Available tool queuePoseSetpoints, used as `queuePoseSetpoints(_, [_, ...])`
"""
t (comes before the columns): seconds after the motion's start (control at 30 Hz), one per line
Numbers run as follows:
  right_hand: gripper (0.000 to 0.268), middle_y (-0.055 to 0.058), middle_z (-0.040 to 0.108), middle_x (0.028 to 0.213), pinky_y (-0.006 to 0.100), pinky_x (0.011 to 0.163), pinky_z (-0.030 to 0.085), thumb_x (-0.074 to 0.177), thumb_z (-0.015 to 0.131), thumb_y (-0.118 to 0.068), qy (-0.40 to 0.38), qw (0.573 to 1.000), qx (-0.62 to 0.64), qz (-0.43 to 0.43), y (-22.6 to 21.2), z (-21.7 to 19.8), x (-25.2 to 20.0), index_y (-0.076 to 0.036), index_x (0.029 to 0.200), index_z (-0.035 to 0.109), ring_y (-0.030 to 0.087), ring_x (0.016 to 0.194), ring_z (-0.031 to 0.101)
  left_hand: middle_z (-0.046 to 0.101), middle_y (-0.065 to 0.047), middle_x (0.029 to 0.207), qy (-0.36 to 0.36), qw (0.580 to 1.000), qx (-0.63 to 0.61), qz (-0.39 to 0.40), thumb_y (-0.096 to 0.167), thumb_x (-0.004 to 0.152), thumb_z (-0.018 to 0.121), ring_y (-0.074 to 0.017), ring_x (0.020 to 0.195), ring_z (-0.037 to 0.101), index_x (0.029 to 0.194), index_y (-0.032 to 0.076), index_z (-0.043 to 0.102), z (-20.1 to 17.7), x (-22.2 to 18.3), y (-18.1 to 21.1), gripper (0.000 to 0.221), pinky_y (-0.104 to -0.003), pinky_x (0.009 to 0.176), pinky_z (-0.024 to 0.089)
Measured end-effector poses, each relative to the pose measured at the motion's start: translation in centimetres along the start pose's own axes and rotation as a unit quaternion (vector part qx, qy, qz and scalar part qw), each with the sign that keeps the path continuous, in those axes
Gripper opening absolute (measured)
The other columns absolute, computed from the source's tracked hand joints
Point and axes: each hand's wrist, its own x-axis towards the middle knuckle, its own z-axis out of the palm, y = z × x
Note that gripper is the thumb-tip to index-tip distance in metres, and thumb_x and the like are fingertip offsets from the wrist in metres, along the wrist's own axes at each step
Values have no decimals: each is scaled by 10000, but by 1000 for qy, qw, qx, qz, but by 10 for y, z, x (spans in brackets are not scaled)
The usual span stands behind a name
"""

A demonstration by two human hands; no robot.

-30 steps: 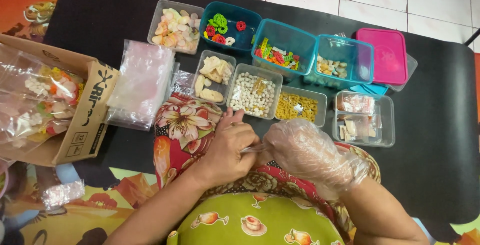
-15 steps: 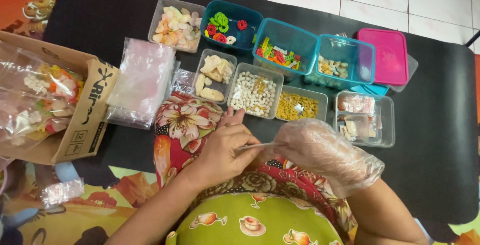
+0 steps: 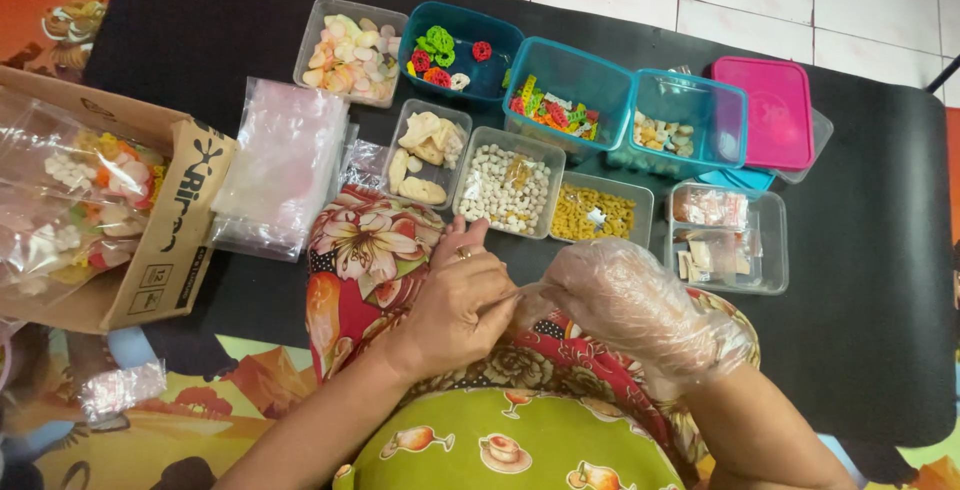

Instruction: Packaging various types of small candies from containers into plastic bags.

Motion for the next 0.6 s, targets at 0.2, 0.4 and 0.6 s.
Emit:
queuePoseSetpoints(0.2, [171,-13,783,890,329,833,627,950,650,-333,-26,1000,-15,-2,-32,-15,-5,-205,976,761,152,894,772,570,-29,705,-47,999,3,20,171,880,668,-261,696,599,716,135,637,20,-14,-16,171,-356,694,508])
queuePoseSetpoints(0.4, [133,31,768,854,359,844,615,926,643,-204,-2,998,-9,-55,-30,-12,-6,-151,898,763,195,915,769,692,-98,847,-71,997,9,-42,188,825,750,-336,794,689,911,87,688,0,-22,-18,146,-415,752,545])
queuePoseSetpoints(0.6, [105,40,758,882,390,821,629,911,690,-244,6,997,-47,-65,-24,-3,-2,-164,889,753,218,935,760,733,-104,758,-64,996,57,13,38,848,731,-292,784,717,779,57,738,-22,0,11,72,-439,1069,446])
